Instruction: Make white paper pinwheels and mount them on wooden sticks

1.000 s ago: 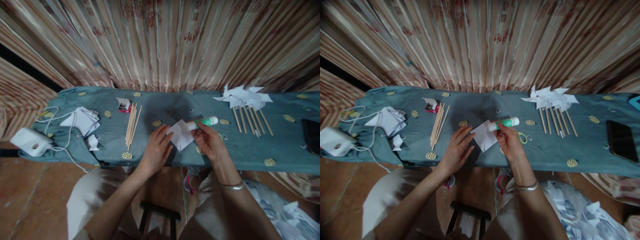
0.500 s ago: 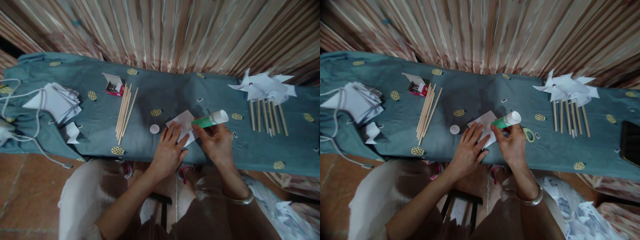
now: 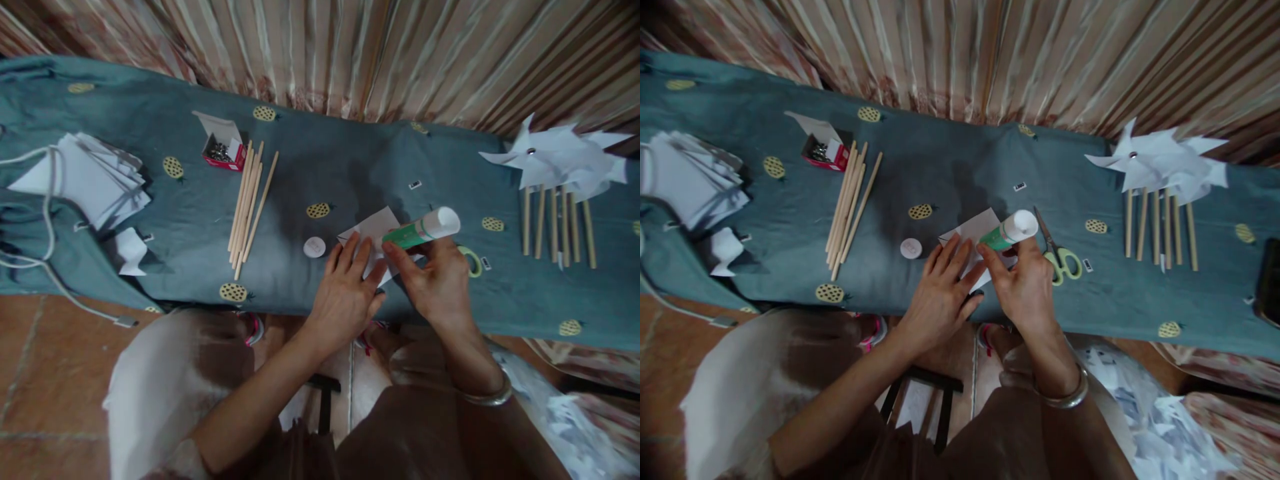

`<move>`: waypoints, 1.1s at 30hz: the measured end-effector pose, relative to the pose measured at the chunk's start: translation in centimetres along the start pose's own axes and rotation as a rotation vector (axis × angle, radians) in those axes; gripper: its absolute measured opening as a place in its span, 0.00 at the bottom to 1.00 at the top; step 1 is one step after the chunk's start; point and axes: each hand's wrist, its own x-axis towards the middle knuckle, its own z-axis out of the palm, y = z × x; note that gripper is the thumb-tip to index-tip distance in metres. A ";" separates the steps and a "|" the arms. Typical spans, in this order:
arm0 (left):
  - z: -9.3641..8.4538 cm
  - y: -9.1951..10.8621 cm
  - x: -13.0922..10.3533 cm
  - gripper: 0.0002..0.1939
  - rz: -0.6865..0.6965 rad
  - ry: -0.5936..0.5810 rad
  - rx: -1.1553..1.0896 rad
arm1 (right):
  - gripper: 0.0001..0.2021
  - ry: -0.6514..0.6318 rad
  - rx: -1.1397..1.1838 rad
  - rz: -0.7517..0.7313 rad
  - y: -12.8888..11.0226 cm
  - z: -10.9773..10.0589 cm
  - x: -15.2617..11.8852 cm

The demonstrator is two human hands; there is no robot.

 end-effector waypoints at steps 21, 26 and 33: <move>0.2 -0.5 0.5 0.22 0.008 0.013 0.026 | 0.15 -0.041 -0.033 -0.053 -0.2 0.6 0.2; 0.1 -0.4 0.6 0.22 0.007 0.002 0.027 | 0.14 -0.046 -0.032 -0.091 0.0 0.5 0.2; 0.2 -0.5 0.5 0.23 0.011 0.005 0.039 | 0.16 -0.071 -0.043 -0.116 0.0 0.4 0.2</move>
